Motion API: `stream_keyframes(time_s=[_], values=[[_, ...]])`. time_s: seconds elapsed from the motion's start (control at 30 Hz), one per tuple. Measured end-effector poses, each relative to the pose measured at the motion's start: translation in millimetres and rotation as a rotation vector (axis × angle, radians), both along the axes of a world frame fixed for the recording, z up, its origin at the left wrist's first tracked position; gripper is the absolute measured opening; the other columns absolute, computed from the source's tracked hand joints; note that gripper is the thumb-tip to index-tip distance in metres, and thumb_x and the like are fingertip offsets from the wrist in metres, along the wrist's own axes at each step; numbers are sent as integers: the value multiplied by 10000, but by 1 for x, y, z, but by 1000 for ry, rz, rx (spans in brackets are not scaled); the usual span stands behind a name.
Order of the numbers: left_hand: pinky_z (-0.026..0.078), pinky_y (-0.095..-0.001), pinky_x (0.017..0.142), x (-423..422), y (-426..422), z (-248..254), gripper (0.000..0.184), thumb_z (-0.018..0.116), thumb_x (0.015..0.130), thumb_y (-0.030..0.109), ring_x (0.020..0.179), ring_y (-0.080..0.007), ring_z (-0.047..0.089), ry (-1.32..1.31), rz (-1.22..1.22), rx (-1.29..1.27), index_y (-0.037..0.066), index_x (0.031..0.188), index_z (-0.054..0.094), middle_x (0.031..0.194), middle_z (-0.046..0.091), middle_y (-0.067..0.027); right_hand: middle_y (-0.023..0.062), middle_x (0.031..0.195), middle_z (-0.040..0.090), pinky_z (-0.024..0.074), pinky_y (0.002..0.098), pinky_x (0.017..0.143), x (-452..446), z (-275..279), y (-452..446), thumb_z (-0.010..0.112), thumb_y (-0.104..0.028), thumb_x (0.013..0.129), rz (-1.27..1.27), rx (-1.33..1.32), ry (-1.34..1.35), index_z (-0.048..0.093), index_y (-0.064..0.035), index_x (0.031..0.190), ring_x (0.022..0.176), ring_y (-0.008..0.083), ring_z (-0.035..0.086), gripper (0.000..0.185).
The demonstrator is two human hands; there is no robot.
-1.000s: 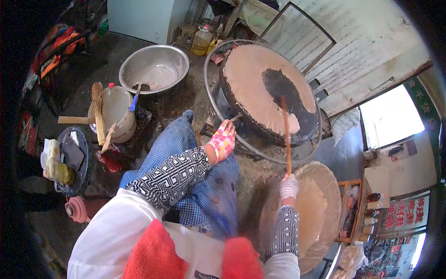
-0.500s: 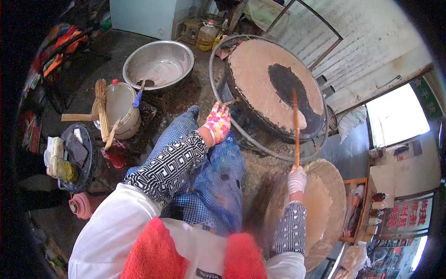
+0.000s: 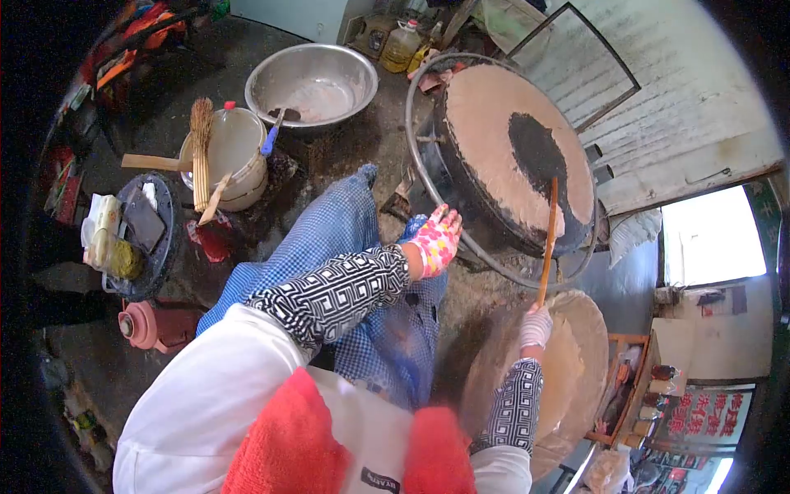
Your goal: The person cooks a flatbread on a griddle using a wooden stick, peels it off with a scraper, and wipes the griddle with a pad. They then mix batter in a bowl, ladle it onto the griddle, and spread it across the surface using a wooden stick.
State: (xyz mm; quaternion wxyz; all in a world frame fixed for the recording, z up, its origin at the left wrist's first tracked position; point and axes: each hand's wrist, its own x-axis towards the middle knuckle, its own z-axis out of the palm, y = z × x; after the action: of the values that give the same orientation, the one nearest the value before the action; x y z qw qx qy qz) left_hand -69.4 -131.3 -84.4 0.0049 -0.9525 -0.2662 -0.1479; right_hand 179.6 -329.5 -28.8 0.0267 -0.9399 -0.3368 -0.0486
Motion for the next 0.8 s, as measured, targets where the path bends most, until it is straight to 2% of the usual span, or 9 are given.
stream_keyframes(time_s=[0.07, 0.2, 0.37, 0.47, 0.5, 0.63, 0.73, 0.8], values=[[177, -529, 1084, -6, -5, 6, 404, 424, 818, 190, 1241, -324, 406, 35, 118, 220, -11, 1148, 539, 1267, 496, -176, 241, 775, 621, 480, 491, 670, -18, 16, 0, 443, -355, 896, 49, 10, 7, 594, -27, 822, 762, 411, 606, 368], [190, -526, 1081, -28, 12, 18, 394, 433, 809, 186, 1229, -323, 417, 56, 66, 276, -19, 1122, 557, 1260, 501, -179, 248, 781, 617, 479, 487, 662, -17, 8, -23, 453, -336, 896, 5, -60, -34, 581, -19, 848, 768, 413, 604, 345], [198, -536, 1074, -33, 27, 15, 358, 438, 802, 177, 1206, -331, 435, -30, 99, 278, -18, 1072, 569, 1206, 526, -184, 242, 780, 618, 475, 494, 663, -17, 17, -22, 444, -332, 901, 2, -8, 30, 572, -20, 852, 758, 413, 603, 341], [198, -545, 1069, -36, 39, 15, 374, 451, 792, 184, 1196, -325, 445, 34, 125, 258, -18, 1087, 562, 1217, 524, -177, 240, 769, 616, 474, 491, 653, -11, 11, -31, 452, -323, 901, -18, -67, -20, 569, -18, 850, 745, 413, 601, 330], [190, -541, 1071, -36, 45, 14, 393, 465, 784, 204, 1207, -318, 437, 33, 148, 155, -11, 1098, 561, 1230, 521, -168, 242, 776, 616, 475, 491, 654, -4, 11, -30, 448, -326, 903, -26, -36, 17, 568, -21, 853, 746, 413, 602, 332], [162, -536, 1078, -45, 51, 25, 469, 504, 737, 274, 1235, -312, 409, 86, 168, 145, -5, 1109, 561, 1257, 503, -166, 244, 795, 616, 478, 485, 659, -12, 16, -27, 428, -338, 911, -23, 22, 67, 568, -24, 862, 758, 409, 603, 348], [153, -541, 1078, -48, 58, 23, 481, 497, 740, 289, 1240, -310, 403, 94, 215, 228, -5, 1116, 558, 1269, 494, -164, 242, 787, 613, 474, 483, 652, -12, 3, -36, 433, -335, 910, -8, -64, 25, 562, -20, 857, 761, 410, 602, 345], [133, -543, 1082, -49, 63, 27, 479, 478, 774, 298, 1267, -306, 370, 151, 233, 223, -5, 1138, 543, 1299, 466, -165, 236, 773, 614, 472, 479, 641, 6, -5, -44, 446, -338, 905, -24, -7, 41, 562, -19, 861, 754, 414, 600, 342]])
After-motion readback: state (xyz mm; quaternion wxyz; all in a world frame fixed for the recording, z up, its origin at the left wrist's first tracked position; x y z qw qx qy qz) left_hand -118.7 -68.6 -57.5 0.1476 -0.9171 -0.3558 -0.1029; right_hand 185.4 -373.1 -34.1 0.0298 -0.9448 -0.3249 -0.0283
